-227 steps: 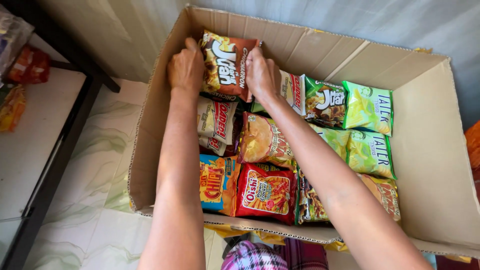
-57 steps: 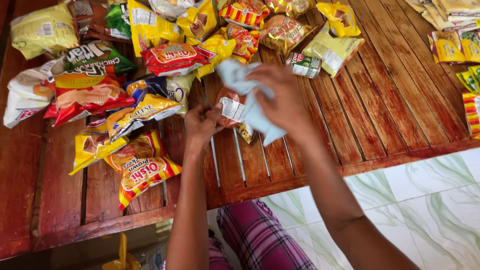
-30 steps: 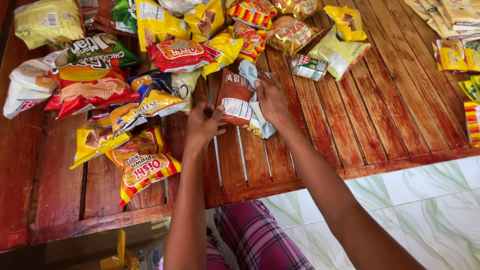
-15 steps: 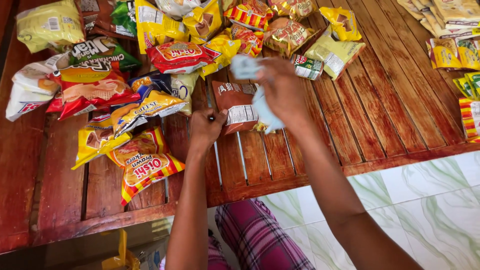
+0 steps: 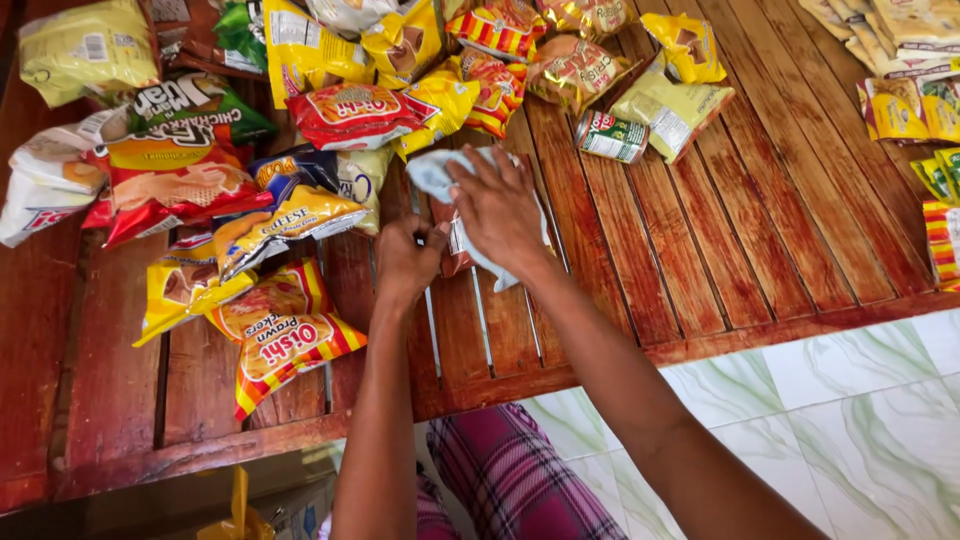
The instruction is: Sort and clean various snack bags, then organize them into a cardboard box.
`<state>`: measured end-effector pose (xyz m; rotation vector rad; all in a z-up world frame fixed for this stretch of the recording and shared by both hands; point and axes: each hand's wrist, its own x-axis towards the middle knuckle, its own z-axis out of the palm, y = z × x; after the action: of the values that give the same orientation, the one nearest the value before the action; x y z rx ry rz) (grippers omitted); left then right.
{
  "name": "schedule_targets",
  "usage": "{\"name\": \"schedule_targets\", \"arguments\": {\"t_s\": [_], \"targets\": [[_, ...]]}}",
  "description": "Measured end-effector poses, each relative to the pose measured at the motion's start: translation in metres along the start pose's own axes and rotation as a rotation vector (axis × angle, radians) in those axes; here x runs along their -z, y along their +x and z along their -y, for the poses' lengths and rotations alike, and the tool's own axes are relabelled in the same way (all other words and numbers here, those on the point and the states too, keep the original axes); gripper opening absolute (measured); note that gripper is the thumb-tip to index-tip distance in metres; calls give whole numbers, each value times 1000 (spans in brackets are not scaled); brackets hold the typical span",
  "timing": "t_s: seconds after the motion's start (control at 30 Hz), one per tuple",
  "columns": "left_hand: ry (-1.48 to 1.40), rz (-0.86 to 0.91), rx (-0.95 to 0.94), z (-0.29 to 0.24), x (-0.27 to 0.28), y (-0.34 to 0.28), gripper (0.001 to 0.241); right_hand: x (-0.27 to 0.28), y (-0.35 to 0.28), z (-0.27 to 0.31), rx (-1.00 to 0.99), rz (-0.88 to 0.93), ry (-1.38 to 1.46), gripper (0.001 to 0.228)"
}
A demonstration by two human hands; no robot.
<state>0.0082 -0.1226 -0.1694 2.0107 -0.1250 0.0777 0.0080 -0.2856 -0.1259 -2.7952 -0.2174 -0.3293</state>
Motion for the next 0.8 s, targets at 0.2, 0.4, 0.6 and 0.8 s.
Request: {"name": "schedule_targets", "arguments": {"t_s": [0.2, 0.4, 0.6, 0.8], "targets": [[-9, 50, 60, -9, 5, -4, 31, -13, 9, -32, -187, 19, 162, 56], [-4, 80, 129, -29, 10, -9, 31, -5, 1, -56, -295, -142, 427, 48], [-227, -150, -89, -56, -8, -14, 20, -24, 7, -123, -98, -282, 213, 36], [221, -295, -590, -150, 11, -57, 23, 37, -6, -132, -499, -361, 1034, 40]]}}
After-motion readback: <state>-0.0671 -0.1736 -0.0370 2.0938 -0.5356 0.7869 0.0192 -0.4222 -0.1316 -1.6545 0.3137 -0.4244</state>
